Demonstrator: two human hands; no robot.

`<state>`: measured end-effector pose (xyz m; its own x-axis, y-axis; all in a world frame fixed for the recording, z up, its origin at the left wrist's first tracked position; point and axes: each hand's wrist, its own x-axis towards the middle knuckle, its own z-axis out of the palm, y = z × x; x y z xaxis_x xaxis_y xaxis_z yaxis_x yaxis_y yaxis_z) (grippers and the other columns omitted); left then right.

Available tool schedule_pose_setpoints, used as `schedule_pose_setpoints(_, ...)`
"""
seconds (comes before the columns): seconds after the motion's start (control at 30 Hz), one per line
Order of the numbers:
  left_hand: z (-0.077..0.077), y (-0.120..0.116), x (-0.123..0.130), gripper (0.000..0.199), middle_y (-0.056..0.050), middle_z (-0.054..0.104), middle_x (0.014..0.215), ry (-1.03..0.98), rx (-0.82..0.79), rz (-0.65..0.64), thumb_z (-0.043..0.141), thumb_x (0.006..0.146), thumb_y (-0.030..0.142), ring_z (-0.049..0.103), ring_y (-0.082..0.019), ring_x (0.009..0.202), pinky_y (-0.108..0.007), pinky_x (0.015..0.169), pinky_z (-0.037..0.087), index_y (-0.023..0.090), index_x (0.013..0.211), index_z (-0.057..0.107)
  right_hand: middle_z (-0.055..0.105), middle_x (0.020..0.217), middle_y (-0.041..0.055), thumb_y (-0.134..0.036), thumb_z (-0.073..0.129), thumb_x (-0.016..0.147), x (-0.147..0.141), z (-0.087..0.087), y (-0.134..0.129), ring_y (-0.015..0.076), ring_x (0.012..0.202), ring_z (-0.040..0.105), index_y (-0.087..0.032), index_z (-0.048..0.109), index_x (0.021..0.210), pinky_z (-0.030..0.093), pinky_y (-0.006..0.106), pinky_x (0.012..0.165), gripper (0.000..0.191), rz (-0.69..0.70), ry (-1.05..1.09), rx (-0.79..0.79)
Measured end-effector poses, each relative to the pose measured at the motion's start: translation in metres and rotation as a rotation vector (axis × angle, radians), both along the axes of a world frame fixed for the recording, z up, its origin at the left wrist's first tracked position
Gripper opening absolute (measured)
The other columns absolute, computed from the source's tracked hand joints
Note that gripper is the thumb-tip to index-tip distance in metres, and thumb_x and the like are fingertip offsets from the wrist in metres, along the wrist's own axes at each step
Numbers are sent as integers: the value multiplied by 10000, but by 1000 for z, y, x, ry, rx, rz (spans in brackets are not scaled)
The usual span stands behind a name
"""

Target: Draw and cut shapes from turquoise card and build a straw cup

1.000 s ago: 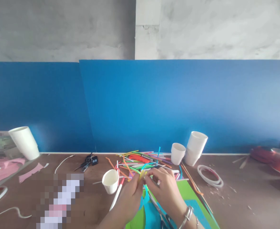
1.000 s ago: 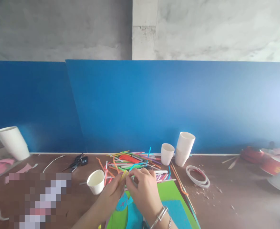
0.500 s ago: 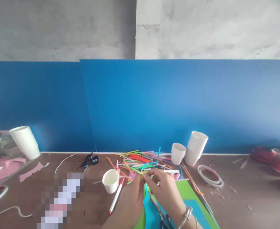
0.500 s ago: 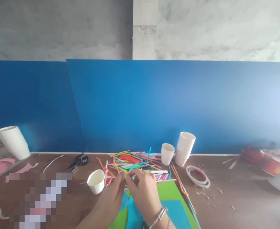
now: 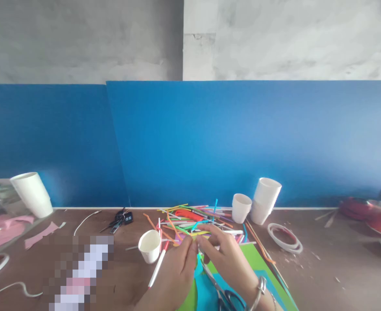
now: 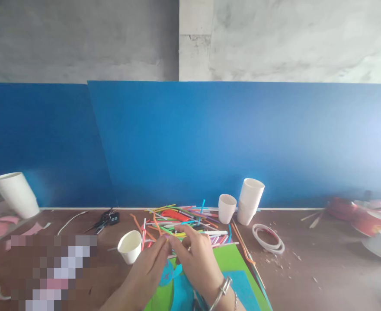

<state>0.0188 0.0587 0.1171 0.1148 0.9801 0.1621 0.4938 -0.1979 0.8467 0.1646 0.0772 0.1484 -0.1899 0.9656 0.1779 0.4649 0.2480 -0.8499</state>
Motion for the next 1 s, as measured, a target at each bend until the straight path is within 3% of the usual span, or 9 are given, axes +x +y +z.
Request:
schedule_pose_setpoints(0.1, 4, 2, -3, 384, 9, 584, 690, 59, 43, -8, 227, 941, 455, 511, -152, 623, -237, 596, 328, 230, 856, 526, 707, 642, 25, -383, 393, 885, 3, 4, -4, 195, 639, 658, -156, 576, 1169, 470, 285, 640, 407, 63, 69, -26)
schedule_pose_setpoints(0.27, 6, 8, -8, 381, 20, 519, 656, 7, 36, -24, 240, 940, 456, 469, -141, 597, -237, 565, 313, 216, 839, 517, 730, 711, 30, -344, 496, 825, 5, 10, -7, 234, 773, 677, -195, 572, 1161, 474, 320, 727, 375, 126, -33, -60)
schedule_pose_setpoints(0.4, 6, 7, -10, 387, 35, 448, 630, -80, 15, -112, 265, 933, 476, 420, -124, 579, -224, 540, 304, 204, 813, 513, 721, 691, 27, -323, 508, 797, 8, 7, -2, 247, 772, 663, -201, 581, 1158, 464, 365, 759, 388, 68, -116, -50)
schedule_pose_setpoints(0.47, 9, 6, -12, 392, 45, 411, 614, -107, 4, -160, 269, 932, 482, 399, -116, 572, -219, 540, 304, 199, 798, 507, 722, 727, 32, -299, 502, 784, 10, 4, 2, 235, 776, 654, -188, 567, 1189, 460, 369, 778, 425, 113, -42, -87)
schedule_pose_setpoints(0.6, 19, 2, -17, 422, 49, 401, 605, -66, -42, -246, 272, 929, 499, 403, -108, 582, -211, 553, 305, 195, 740, 497, 695, 1044, 75, -298, 425, 795, 16, -3, 10, 228, 1000, 599, -179, 635, 1126, 412, 376, 902, 410, 237, 237, -257)
schedule_pose_setpoints(0.67, 22, 1, -18, 433, 48, 428, 598, 17, -59, -284, 288, 923, 507, 423, -108, 584, -209, 552, 302, 195, 724, 512, 601, 1239, 65, -320, 421, 799, 16, -7, 12, 248, 1109, 538, -193, 709, 969, 394, 387, 925, 358, 204, 299, -343)
schedule_pose_setpoints(0.73, 23, 0, -18, 443, 41, 480, 604, 117, -52, -298, 302, 918, 510, 451, -111, 590, -210, 553, 298, 196, 712, 536, 551, 1303, 44, -336, 494, 768, 14, -11, 14, 262, 1121, 524, -212, 729, 893, 412, 376, 893, 293, 148, 326, -402)
schedule_pose_setpoints(0.9, 21, -4, -14, 441, 26, 586, 631, 323, -50, -300, 325, 915, 492, 491, -119, 575, -222, 521, 268, 211, 707, 593, 711, 956, 65, -306, 665, 651, 1, -14, 15, 247, 944, 612, -175, 667, 1074, 436, 345, 822, 443, 3, 472, -434)
schedule_pose_setpoints(1.0, 22, -6, -12, 442, 22, 625, 651, 370, -86, -356, 340, 910, 485, 515, -123, 577, -227, 524, 272, 220, 695, 620, 725, 746, 40, -282, 714, 605, -3, -13, 16, 237, 823, 645, -129, 626, 1133, 441, 354, 817, 556, -2, 597, -419)
